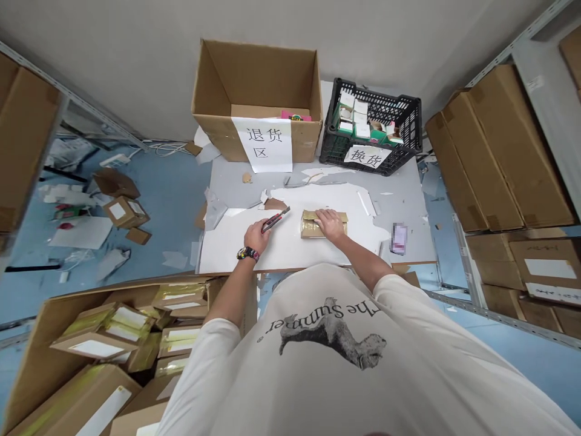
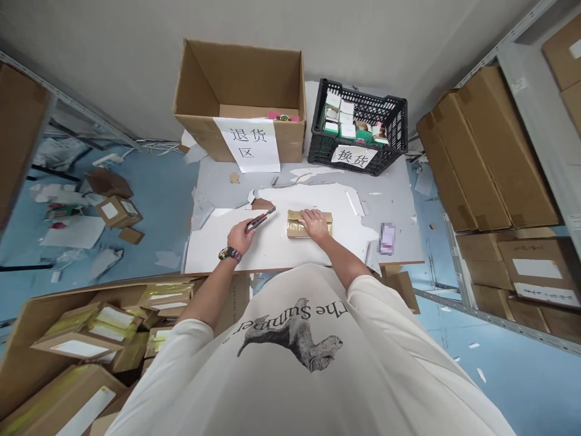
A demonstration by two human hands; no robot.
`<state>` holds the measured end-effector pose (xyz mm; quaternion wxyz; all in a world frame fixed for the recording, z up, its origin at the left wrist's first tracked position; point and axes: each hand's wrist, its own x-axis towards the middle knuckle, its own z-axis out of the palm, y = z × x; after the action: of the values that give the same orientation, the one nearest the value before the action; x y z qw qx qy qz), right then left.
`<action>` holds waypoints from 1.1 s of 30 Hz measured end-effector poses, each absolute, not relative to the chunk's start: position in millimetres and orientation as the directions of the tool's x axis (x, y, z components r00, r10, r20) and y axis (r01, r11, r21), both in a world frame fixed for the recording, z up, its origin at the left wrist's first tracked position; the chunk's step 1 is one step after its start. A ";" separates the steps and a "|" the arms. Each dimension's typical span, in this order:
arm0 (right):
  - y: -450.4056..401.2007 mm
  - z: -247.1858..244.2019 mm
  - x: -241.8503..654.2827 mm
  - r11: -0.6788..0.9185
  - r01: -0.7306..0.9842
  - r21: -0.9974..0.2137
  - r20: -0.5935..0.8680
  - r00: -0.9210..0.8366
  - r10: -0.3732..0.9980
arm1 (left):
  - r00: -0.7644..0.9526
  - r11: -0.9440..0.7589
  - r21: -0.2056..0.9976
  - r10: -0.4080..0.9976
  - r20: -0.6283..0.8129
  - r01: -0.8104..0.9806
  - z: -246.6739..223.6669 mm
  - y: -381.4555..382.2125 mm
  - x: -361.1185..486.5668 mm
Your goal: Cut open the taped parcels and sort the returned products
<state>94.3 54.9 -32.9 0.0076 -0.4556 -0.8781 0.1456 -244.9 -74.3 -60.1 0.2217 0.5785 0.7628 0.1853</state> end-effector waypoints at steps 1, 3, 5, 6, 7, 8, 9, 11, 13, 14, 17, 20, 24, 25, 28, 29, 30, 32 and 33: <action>53.2 -31.2 94.3 0.543 0.797 -0.265 -0.118 -0.586 0.802 | -0.244 0.286 0.534 0.958 -0.150 0.795 -66.7 -75.4 -235.6; 50.0 -27.8 94.9 0.550 0.792 -0.264 -0.123 -0.593 0.796 | -0.259 0.320 0.522 0.947 -0.189 0.791 -79.8 -78.5 -218.1; 47.6 -23.4 96.5 0.573 0.780 -0.251 -0.141 -0.615 0.776 | -0.293 0.371 0.505 0.928 -0.229 0.780 -90.3 -82.5 -204.1; 46.9 -20.7 97.7 0.590 0.771 -0.241 -0.156 -0.630 0.760 | -0.317 0.405 0.492 0.913 -0.256 0.770 -93.6 -84.4 -198.5; 46.6 -17.6 99.2 0.609 0.759 -0.231 -0.171 -0.647 0.743 | -0.339 0.438 0.478 0.897 -0.283 0.761 -95.4 -85.7 -193.5; 46.7 -14.1 101.0 0.627 0.747 -0.222 -0.182 -0.663 0.726 | -0.360 0.465 0.464 0.883 -0.300 0.754 -95.6 -86.0 -189.0; 47.1 -10.4 103.4 0.644 0.734 -0.216 -0.189 -0.679 0.710 | -0.380 0.481 0.459 0.876 -0.299 0.747 -94.0 -85.2 -184.6; 49.1 -3.2 109.6 0.670 0.711 -0.213 -0.186 -0.703 0.686 | -0.396 0.458 0.496 0.889 -0.231 0.738 -85.9 -79.0 -175.3; 52.2 2.5 117.9 0.664 0.719 -0.205 -0.170 -0.695 0.699 | -0.366 0.359 0.589 0.924 -0.113 0.724 -72.7 -67.2 -164.5; 54.1 4.4 122.5 0.641 0.743 -0.192 -0.163 -0.668 0.726 | -0.325 0.285 0.638 0.944 -0.058 0.715 -65.0 -59.7 -158.5; 60.8 6.3 134.4 0.488 0.861 -0.146 -0.151 -0.506 0.849 | -0.108 0.052 0.701 0.994 0.035 0.711 -42.7 -34.8 -140.4; 65.3 5.1 139.9 0.361 0.920 -0.154 -0.148 -0.383 0.912 | 0.157 -0.146 0.672 0.987 0.045 0.726 -28.4 -11.8 -126.2; 61.9 4.3 142.5 0.449 0.862 -0.237 -0.143 -0.488 0.861 | 0.338 -0.271 0.592 0.941 -0.002 0.759 -24.6 9.9 -117.7; 60.1 4.3 143.8 0.477 0.841 -0.256 -0.153 -0.523 0.839 | 0.357 -0.287 0.570 0.934 -0.012 0.770 -25.0 13.7 -117.3; 57.1 4.8 150.1 0.500 0.808 -0.312 -0.215 -0.573 0.791 | 0.402 -0.326 0.525 0.915 -0.035 0.786 -24.5 22.8 -119.1; 57.6 5.0 152.4 0.496 0.802 -0.333 -0.238 -0.580 0.779 | 0.417 -0.338 0.523 0.908 -0.035 0.782 -23.1 25.5 -120.6; 58.8 5.4 154.5 0.490 0.797 -0.353 -0.259 -0.587 0.767 | 0.435 -0.356 0.527 0.900 -0.030 0.772 -21.0 28.0 -122.6; 61.4 6.4 157.5 0.482 0.792 -0.374 -0.289 -0.594 0.751 | 0.485 -0.408 0.546 0.874 0.002 0.732 -15.0 32.2 -127.8; 61.8 6.9 158.5 0.484 0.791 -0.375 -0.298 -0.597 0.745 | 0.515 -0.438 0.553 0.857 0.020 0.709 -11.5 33.5 -131.0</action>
<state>158.5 61.8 6.9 -0.0476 -0.4465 -0.8599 0.2425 -131.0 33.5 -11.5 0.2467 0.8345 0.4691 0.1505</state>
